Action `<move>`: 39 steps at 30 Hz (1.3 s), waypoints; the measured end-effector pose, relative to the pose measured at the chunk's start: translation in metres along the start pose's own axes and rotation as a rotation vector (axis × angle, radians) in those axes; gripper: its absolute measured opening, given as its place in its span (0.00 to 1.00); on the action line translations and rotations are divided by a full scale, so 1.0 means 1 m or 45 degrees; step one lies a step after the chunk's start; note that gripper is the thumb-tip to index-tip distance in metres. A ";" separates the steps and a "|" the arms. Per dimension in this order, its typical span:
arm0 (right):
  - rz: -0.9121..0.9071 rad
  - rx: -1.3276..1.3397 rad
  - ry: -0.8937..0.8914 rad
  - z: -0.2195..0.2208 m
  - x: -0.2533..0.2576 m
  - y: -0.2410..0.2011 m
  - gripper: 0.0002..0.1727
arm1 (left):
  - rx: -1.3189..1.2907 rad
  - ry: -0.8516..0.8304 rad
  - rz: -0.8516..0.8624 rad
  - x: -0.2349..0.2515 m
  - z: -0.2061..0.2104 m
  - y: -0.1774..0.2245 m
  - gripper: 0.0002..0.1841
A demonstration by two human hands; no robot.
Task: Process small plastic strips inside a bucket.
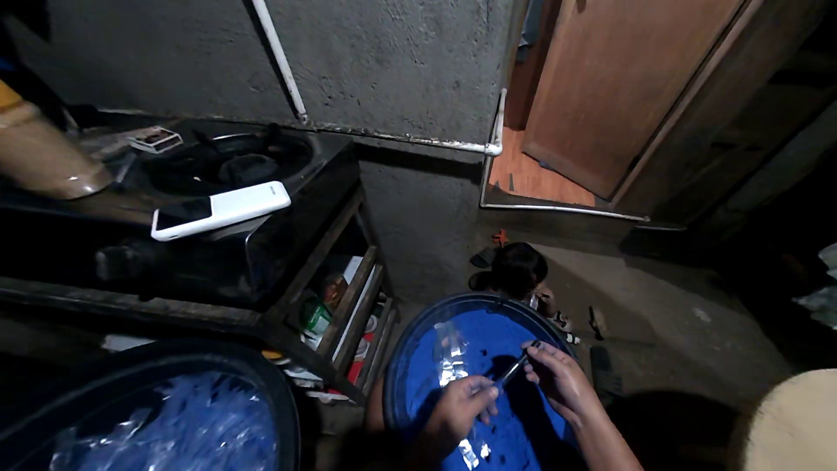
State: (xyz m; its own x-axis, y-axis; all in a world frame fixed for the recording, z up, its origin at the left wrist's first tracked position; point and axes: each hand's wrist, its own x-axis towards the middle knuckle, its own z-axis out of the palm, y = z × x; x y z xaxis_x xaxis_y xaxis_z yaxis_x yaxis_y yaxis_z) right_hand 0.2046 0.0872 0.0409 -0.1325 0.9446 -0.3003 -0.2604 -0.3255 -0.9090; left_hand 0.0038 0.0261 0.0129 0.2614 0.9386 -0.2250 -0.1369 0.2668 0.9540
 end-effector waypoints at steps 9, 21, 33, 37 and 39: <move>0.180 0.234 0.060 0.005 -0.001 0.012 0.12 | 0.013 0.077 -0.017 0.001 0.002 0.001 0.08; 0.454 0.584 0.248 0.006 -0.002 0.023 0.12 | -0.066 0.011 0.061 -0.001 -0.008 -0.011 0.09; -0.014 -0.859 0.068 -0.049 -0.008 0.032 0.19 | -0.150 -0.067 0.022 -0.004 -0.029 -0.017 0.12; -0.043 -0.534 -0.312 -0.035 -0.017 0.037 0.31 | -0.130 -0.150 -0.011 -0.002 -0.025 -0.012 0.13; -0.084 -0.309 -0.438 -0.026 -0.017 0.036 0.29 | -0.092 -0.193 -0.039 -0.001 -0.022 -0.009 0.12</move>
State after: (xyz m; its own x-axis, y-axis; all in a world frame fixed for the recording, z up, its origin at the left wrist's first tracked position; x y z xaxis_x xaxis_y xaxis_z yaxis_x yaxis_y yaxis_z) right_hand 0.2222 0.0608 0.0059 -0.4452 0.8806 -0.1623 -0.0521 -0.2064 -0.9771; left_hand -0.0158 0.0278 0.0003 0.4066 0.8877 -0.2161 -0.1933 0.3148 0.9293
